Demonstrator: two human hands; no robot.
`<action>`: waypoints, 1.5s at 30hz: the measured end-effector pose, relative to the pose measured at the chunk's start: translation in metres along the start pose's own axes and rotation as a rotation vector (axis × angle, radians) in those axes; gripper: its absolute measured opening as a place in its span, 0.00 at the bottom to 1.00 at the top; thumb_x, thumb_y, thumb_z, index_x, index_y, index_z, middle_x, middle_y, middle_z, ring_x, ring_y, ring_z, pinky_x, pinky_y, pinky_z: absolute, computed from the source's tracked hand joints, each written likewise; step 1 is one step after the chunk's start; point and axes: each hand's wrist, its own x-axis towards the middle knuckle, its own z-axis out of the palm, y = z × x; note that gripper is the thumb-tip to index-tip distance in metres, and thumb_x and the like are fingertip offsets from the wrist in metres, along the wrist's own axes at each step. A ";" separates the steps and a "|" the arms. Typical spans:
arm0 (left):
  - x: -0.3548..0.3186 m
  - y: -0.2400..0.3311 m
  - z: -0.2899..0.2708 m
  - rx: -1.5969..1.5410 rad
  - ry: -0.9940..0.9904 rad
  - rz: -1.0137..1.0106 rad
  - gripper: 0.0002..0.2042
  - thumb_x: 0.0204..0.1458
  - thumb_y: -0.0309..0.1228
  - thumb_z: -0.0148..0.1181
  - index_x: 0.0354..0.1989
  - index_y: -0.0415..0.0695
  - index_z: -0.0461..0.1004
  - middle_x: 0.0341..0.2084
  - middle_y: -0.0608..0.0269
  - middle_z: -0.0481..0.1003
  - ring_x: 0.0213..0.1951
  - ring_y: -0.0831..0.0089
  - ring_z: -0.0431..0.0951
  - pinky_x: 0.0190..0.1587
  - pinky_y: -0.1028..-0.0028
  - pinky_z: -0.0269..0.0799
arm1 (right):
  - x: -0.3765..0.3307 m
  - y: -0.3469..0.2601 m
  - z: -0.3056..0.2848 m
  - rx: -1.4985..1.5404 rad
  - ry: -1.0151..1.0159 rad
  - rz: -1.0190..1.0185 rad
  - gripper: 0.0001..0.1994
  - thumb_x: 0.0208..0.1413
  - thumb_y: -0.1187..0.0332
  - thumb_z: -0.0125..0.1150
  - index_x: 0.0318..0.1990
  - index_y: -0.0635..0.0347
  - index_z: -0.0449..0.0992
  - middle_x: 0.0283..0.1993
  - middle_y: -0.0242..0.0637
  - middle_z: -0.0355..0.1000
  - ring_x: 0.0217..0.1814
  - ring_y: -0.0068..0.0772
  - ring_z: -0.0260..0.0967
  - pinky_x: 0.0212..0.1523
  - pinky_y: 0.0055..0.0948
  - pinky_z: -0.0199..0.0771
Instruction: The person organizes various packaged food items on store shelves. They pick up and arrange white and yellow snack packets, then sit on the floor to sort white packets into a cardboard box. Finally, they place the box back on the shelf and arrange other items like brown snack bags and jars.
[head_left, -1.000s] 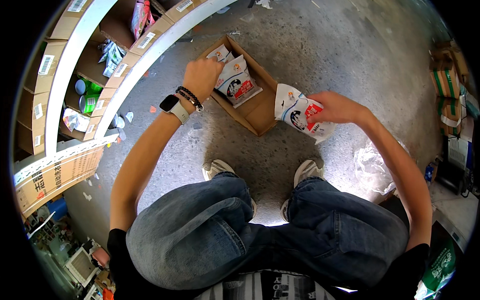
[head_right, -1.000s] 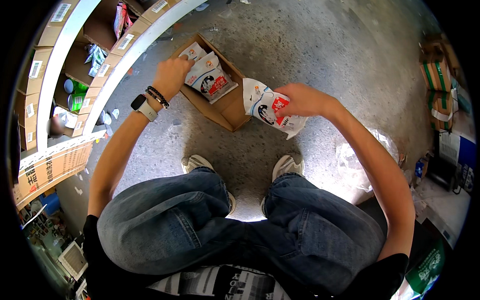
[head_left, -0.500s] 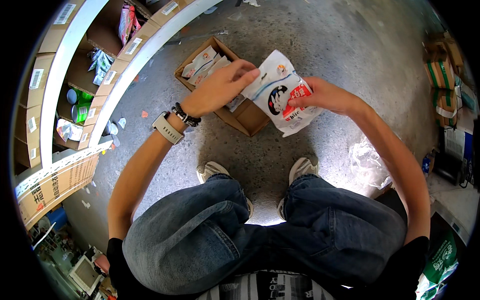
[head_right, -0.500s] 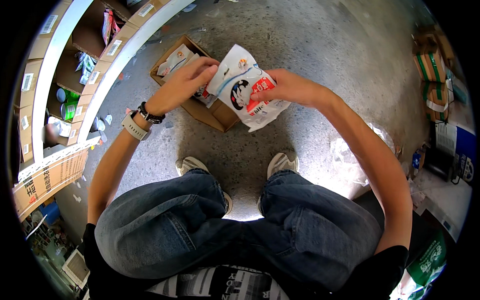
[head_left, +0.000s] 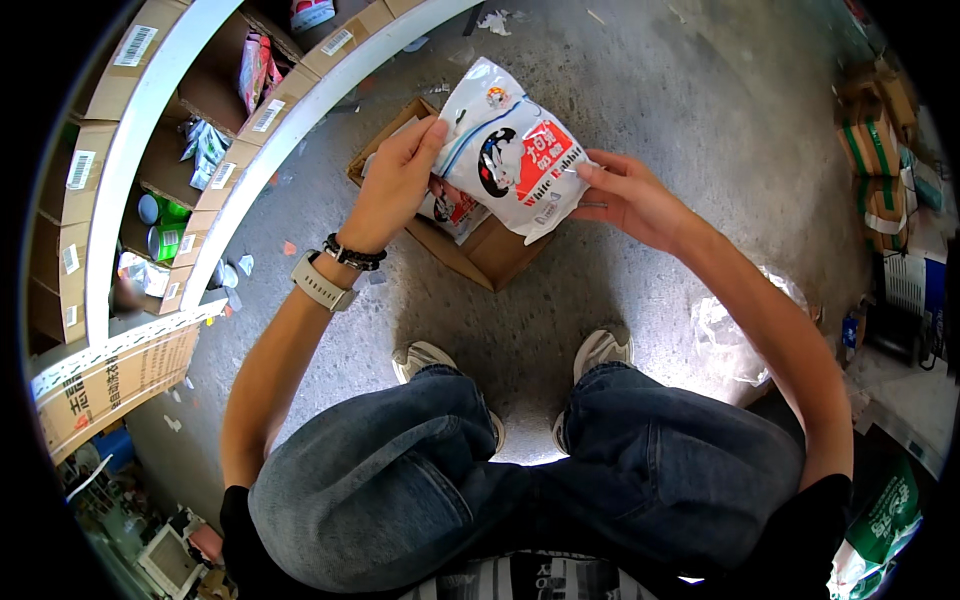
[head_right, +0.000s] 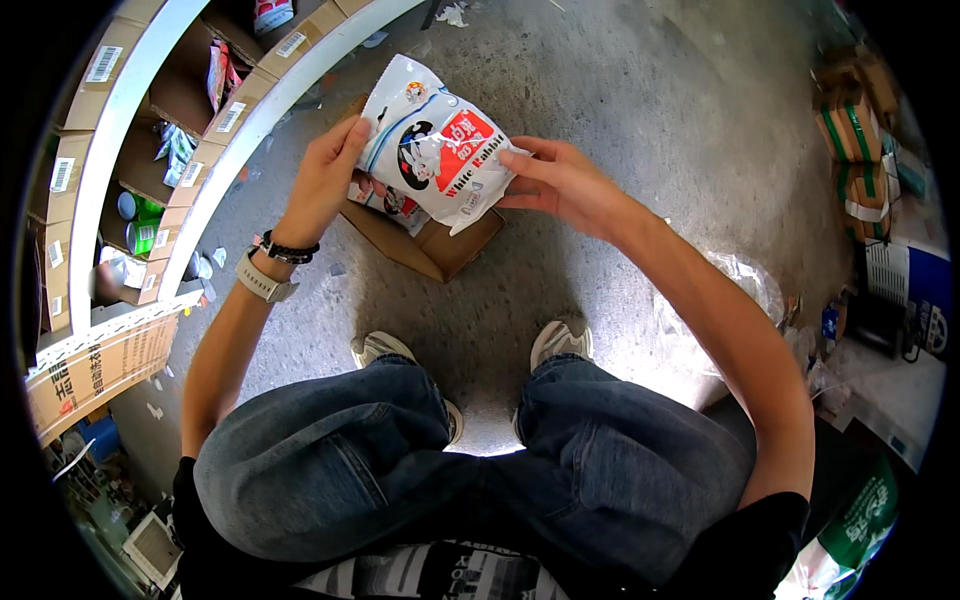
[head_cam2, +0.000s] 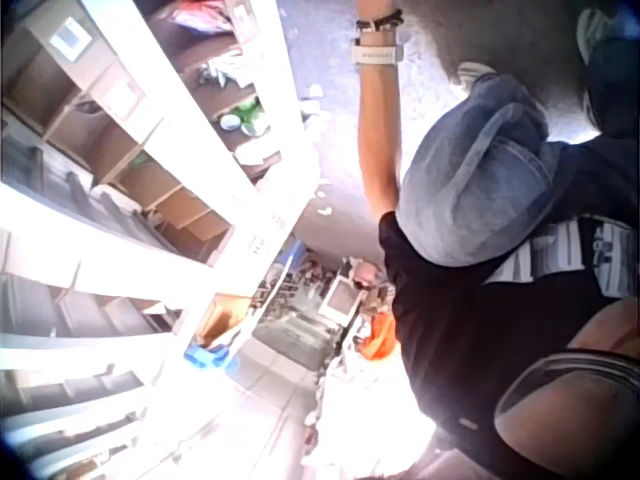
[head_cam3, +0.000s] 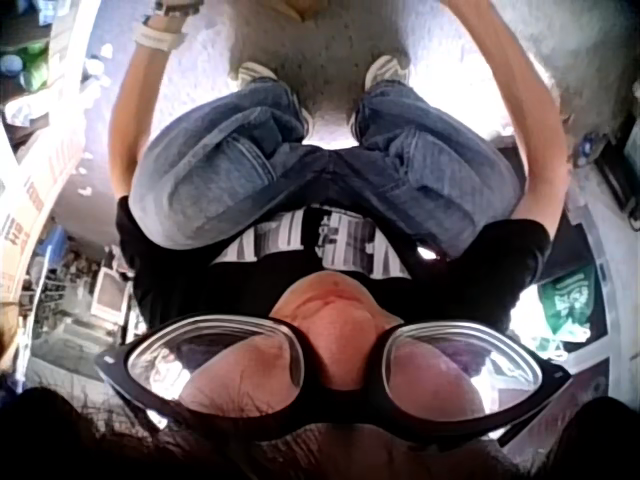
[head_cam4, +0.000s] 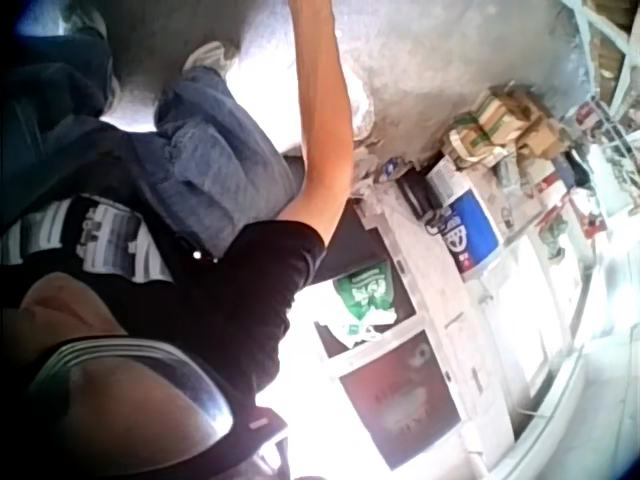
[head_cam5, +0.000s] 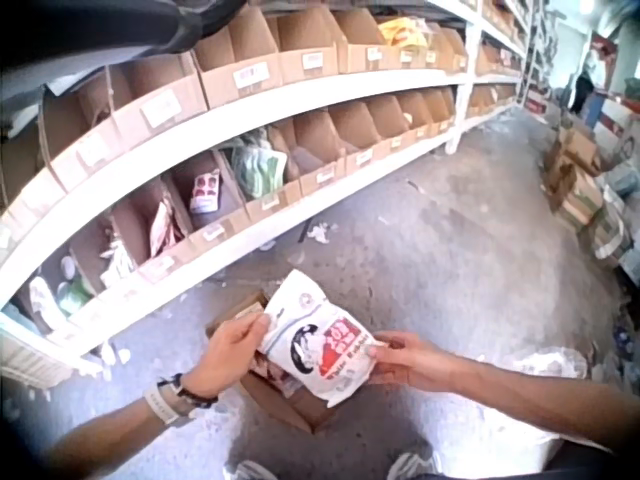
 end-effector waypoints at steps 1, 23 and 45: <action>0.001 -0.003 -0.002 -0.015 0.011 0.005 0.19 0.71 0.42 0.44 0.50 0.38 0.74 0.27 0.67 0.78 0.22 0.82 0.79 0.24 0.82 0.68 | 0.001 -0.001 0.000 0.035 0.009 -0.016 0.26 0.66 0.58 0.59 0.64 0.67 0.67 0.58 0.43 0.72 0.58 0.37 0.74 0.61 0.38 0.76; -0.015 0.057 -0.021 0.475 0.277 0.540 0.17 0.71 0.40 0.46 0.44 0.37 0.74 0.20 0.67 0.73 0.21 0.83 0.71 0.26 0.80 0.66 | -0.004 -0.008 0.037 0.082 -0.069 -0.056 0.24 0.68 0.58 0.56 0.64 0.65 0.66 0.59 0.43 0.73 0.63 0.33 0.70 0.59 0.35 0.72; -0.014 0.108 -0.057 0.767 0.296 0.537 0.13 0.66 0.34 0.54 0.45 0.35 0.77 0.19 0.53 0.68 0.21 0.71 0.67 0.27 0.72 0.65 | 0.019 0.015 0.056 -0.111 -0.135 -0.102 0.12 0.65 0.68 0.60 0.53 0.59 0.76 0.44 0.31 0.79 0.42 0.18 0.72 0.44 0.21 0.72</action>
